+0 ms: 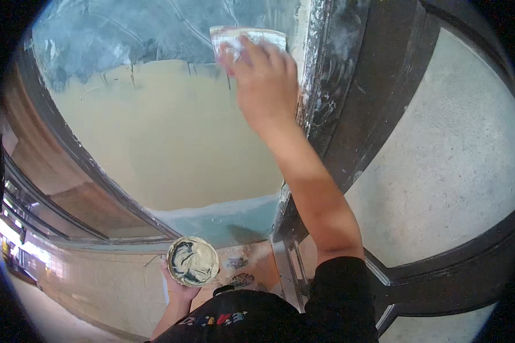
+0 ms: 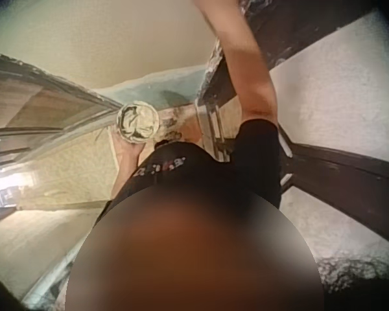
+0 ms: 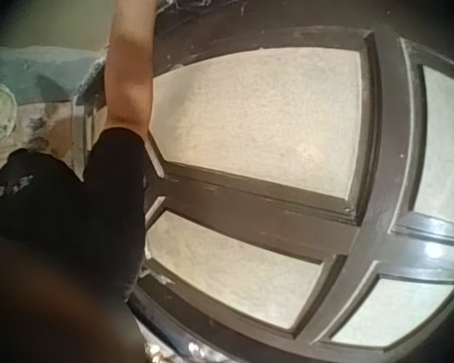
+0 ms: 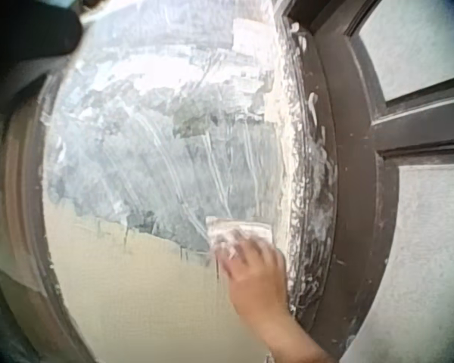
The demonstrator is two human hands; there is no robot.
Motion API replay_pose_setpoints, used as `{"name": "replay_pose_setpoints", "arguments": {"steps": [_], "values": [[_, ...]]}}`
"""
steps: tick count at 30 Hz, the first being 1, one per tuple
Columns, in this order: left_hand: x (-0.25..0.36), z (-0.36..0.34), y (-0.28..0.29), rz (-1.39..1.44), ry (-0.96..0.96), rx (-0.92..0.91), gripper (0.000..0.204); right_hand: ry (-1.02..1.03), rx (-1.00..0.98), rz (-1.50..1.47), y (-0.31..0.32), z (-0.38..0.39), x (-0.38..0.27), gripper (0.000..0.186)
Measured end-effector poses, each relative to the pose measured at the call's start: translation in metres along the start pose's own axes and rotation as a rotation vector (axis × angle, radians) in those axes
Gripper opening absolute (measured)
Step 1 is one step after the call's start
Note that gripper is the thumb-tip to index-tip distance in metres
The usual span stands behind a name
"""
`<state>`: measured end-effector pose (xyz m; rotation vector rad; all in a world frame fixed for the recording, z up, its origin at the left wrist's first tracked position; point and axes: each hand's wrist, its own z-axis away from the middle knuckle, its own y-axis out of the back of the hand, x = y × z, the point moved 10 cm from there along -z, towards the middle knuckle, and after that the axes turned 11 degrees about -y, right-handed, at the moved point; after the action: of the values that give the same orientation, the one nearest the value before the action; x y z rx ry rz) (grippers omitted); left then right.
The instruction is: The person applies wall putty from a container onto a damaged wall surface using a putty knife.
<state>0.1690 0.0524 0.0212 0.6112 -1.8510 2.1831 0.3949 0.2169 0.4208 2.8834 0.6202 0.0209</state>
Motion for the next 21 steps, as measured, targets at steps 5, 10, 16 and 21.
{"name": "replay_pose_setpoints", "arguments": {"steps": [5, 10, 16, 21], "values": [[0.009, 0.009, 0.016, 0.006, -0.018, 0.036, 0.078, -0.067, -0.355, -0.019, -0.073, 0.194, -0.026, 0.031], [0.012, 0.009, 0.019, 0.035, -0.002, -0.007, 0.080, -0.100, -0.717, -0.028, -0.082, 0.368, -0.030, 0.048], [0.023, -0.007, 0.022, 0.056, -0.022, -0.042, 0.078, -0.260, -0.359, -0.420, -0.021, 0.166, -0.015, 0.034], [0.012, -0.012, 0.000, -0.005, 0.054, -0.086, 0.077, 0.017, 0.041, -0.168, 0.029, 0.014, 0.007, 0.042]]}}
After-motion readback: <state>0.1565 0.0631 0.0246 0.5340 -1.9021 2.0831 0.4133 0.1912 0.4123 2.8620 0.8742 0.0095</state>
